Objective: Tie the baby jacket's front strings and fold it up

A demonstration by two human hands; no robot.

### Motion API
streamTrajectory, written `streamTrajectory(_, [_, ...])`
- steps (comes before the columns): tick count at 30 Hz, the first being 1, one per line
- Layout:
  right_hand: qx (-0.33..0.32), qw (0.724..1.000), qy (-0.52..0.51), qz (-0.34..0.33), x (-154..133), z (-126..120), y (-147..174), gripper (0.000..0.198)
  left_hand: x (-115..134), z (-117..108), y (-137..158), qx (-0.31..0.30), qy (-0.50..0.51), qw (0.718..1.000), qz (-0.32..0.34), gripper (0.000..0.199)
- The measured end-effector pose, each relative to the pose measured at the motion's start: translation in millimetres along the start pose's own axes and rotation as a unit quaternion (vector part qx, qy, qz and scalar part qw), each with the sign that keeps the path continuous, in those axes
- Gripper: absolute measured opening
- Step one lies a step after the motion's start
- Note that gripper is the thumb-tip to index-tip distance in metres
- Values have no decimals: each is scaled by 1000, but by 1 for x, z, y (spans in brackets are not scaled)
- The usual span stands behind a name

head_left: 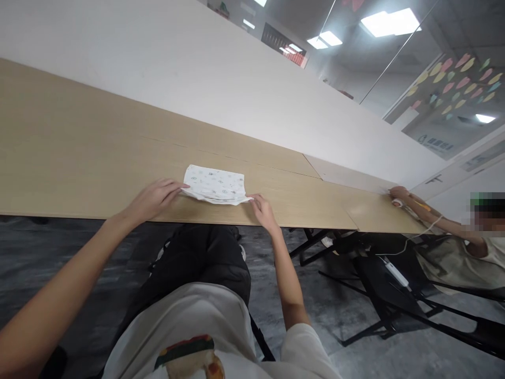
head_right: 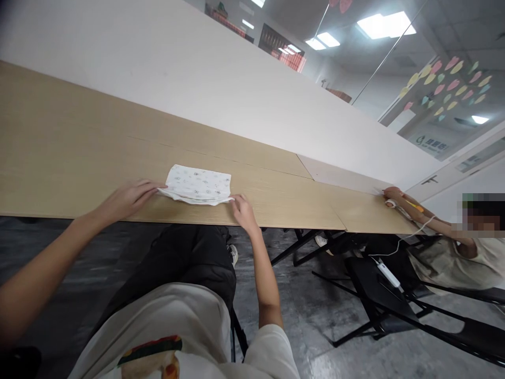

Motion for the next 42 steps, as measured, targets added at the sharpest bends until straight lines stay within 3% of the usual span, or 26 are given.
streamTrajectory(3, [30, 998, -33, 32, 2, -12, -26, 29, 7, -18, -15, 34, 7, 999, -1, 56])
streamTrajectory(6, [64, 992, -62, 91, 18, -10, -65, 26, -3, -22, -42, 37, 22, 998, -38, 53])
streamTrajectory(10, [90, 977, -59, 186, 50, 15, -111, 30, -40, -1, -82, 13, 55, 991, -125, 46])
streamTrajectory(13, [88, 968, -17, 235, 68, 38, -126, 27, -70, 27, -95, -20, 99, 971, -215, 42])
streamTrajectory(16, [74, 960, 44, 267, 78, 53, -125, 20, -87, 46, -91, -24, 111, 953, -280, 38])
streamTrajectory(18, [71, 958, 62, 270, 80, 55, -121, 20, -91, 50, -85, 6, 99, 954, -284, 36])
streamTrajectory(21, [75, 962, 59, 255, 79, 52, -117, 24, -90, 48, -78, 46, 95, 957, -270, 36])
streamTrajectory(31, [133, 957, 19, 259, 81, 53, -113, 32, -91, 47, -80, 60, 66, 949, -303, 48])
streamTrajectory(36, [114, 960, 51, 252, 81, 56, -117, 36, -96, 45, -79, 92, 63, 945, -307, 50])
streamTrajectory(42, [85, 966, 64, 237, 80, 60, -117, 21, -99, 44, -70, 116, 96, 922, -356, 38])
Point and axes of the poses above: each hand's wrist, its own y-axis away from the middle knuckle, its own z-axis out of the palm, x = y × z, the point moved 6 cm from there along -y, towards the middle knuckle, and after that the axes turned 2 degrees about z, right-handed, at the moved point
